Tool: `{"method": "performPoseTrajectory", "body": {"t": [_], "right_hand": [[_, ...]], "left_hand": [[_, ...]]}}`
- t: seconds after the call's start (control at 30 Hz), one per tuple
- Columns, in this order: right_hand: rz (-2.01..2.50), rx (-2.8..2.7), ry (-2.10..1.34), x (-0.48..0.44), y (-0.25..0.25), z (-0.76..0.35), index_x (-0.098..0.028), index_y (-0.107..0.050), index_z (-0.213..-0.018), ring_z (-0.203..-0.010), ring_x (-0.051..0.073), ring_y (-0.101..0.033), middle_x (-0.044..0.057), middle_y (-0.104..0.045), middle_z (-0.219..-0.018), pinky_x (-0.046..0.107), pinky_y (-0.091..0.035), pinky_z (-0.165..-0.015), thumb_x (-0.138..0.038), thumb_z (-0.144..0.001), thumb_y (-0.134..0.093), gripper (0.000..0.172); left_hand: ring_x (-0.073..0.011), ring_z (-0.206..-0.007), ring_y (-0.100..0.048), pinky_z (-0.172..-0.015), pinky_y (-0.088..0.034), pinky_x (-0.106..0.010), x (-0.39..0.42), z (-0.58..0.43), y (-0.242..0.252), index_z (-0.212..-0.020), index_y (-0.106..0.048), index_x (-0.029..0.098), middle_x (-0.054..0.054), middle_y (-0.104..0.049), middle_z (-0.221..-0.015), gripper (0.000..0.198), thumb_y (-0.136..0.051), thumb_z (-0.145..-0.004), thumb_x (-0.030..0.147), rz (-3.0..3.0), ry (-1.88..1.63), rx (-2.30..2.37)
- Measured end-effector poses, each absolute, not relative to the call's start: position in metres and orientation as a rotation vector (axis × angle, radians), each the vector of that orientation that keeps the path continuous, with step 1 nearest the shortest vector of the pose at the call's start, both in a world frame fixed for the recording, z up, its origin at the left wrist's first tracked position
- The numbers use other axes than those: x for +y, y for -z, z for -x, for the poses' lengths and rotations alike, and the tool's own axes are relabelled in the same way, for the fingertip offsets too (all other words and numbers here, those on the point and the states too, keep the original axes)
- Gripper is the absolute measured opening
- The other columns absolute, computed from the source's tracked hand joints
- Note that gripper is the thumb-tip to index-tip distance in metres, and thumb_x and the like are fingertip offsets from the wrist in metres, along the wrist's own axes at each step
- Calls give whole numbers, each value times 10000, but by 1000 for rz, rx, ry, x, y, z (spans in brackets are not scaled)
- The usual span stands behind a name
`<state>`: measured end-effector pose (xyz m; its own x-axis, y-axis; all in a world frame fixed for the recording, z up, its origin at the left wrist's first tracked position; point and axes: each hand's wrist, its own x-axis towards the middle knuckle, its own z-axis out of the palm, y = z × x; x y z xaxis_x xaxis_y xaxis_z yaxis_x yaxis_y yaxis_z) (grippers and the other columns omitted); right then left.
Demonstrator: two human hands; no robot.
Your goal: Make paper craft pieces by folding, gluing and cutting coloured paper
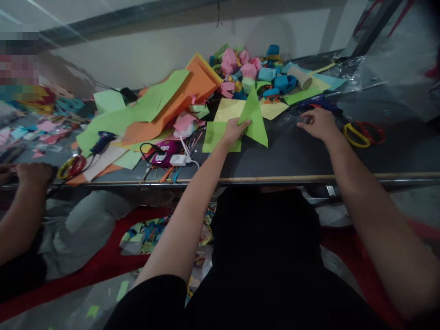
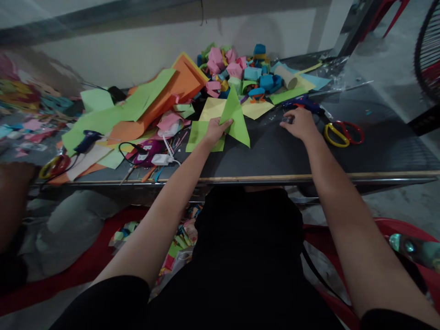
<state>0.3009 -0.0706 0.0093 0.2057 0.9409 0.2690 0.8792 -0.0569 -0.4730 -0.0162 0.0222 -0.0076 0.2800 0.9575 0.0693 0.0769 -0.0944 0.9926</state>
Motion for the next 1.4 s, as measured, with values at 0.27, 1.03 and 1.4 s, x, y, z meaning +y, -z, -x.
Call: {"method": "performPoseTrajectory", "body": {"t": [0.27, 1.03, 1.4], "right_hand": [[2104, -1715, 21, -76, -7, -291, -213, -799, -977, -1046, 368, -700, 168, -762, -1045, 505, -537, -883, -549, -958, -625, 379], [1949, -1812, -21, -71, -6, -308, -239, -754, -1163, -996, 302, -708, 130, -762, -1111, 449, -531, -938, -377, -990, -552, 300], [2101, -1821, 23, -58, -7, -299, -272, -796, -1094, -1132, 348, -674, 130, -731, -1230, 476, -519, -945, -456, -1006, -573, 303]], "left_hand": [[-84, -537, -496, -500, -377, -238, 22, 16, 7, -733, -627, 158, -10, -608, -640, 328, -854, -839, 370, -1478, -1002, 1026], [-91, -536, -489, -519, -375, -256, 26, 15, 12, -707, -640, 151, -22, -615, -652, 275, -798, -886, 288, -1520, -1010, 1054], [-114, -573, -568, -513, -407, -238, 34, 15, 23, -761, -663, 159, -24, -625, -637, 366, -874, -805, 455, -1514, -1039, 1006]]}}
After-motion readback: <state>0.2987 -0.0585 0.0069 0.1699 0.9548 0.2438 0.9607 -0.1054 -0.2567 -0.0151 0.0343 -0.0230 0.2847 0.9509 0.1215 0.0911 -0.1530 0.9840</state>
